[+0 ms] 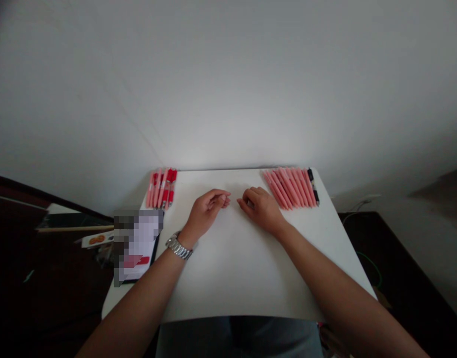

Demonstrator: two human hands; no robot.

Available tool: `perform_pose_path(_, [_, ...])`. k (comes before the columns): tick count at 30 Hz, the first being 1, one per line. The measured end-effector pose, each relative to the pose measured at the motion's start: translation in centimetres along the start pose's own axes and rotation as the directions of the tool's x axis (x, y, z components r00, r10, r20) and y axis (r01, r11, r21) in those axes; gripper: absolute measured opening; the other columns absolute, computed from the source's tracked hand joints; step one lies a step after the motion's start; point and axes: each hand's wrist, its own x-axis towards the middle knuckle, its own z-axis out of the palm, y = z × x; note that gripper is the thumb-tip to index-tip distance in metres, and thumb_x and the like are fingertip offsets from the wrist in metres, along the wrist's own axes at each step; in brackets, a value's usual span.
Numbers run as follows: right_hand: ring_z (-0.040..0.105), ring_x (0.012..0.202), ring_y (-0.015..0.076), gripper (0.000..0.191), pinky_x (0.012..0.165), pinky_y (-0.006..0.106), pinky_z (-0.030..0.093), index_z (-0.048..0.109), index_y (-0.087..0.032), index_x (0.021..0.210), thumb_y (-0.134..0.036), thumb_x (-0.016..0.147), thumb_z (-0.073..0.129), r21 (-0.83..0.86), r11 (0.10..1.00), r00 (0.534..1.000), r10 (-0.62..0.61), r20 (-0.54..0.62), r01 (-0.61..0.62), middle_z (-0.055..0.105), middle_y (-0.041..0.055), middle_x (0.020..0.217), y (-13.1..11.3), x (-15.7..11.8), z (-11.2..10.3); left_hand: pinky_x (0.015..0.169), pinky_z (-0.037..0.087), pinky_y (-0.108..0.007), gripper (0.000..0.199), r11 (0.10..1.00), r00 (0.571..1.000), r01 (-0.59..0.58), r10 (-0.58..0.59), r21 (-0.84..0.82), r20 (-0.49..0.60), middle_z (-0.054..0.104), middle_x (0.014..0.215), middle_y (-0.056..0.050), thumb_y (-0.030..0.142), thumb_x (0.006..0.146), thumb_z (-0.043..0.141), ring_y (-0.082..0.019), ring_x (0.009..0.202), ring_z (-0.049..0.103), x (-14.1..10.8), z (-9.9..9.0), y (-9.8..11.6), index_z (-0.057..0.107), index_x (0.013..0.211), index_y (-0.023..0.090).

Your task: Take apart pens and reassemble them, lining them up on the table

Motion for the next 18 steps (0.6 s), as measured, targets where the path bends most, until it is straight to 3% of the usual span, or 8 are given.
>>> perform_pose_path(13, [0.049,0.068,0.0185,0.025,0.064,0.032,0.034,0.046,-0.023,0.073,-0.031,0.094,0.056,0.029,0.998,0.998,0.059,0.026,-0.060,0.053,0.0018,0.068,0.2,0.0,0.4,0.084,0.059,-0.031,0.035,0.996,0.999,-0.035,0.035,0.079,0.007,0.075,0.104,-0.010,0.047,0.099,0.055,-0.018,0.092,0.072,-0.4,0.0,-0.4,0.069,0.111,0.018])
perform_pose_path(18, [0.049,0.068,0.0186,0.026,0.065,0.032,0.034,0.048,-0.022,0.073,-0.033,0.095,0.055,0.038,0.997,0.997,0.068,0.029,-0.069,0.054,0.0019,0.069,-0.1,0.0,0.4,0.086,0.056,-0.031,0.024,0.926,0.987,-0.158,0.159,0.342,0.024,0.073,0.105,-0.008,0.035,0.101,0.052,-0.017,0.092,0.069,-0.9,-0.1,0.6,0.069,0.108,0.020])
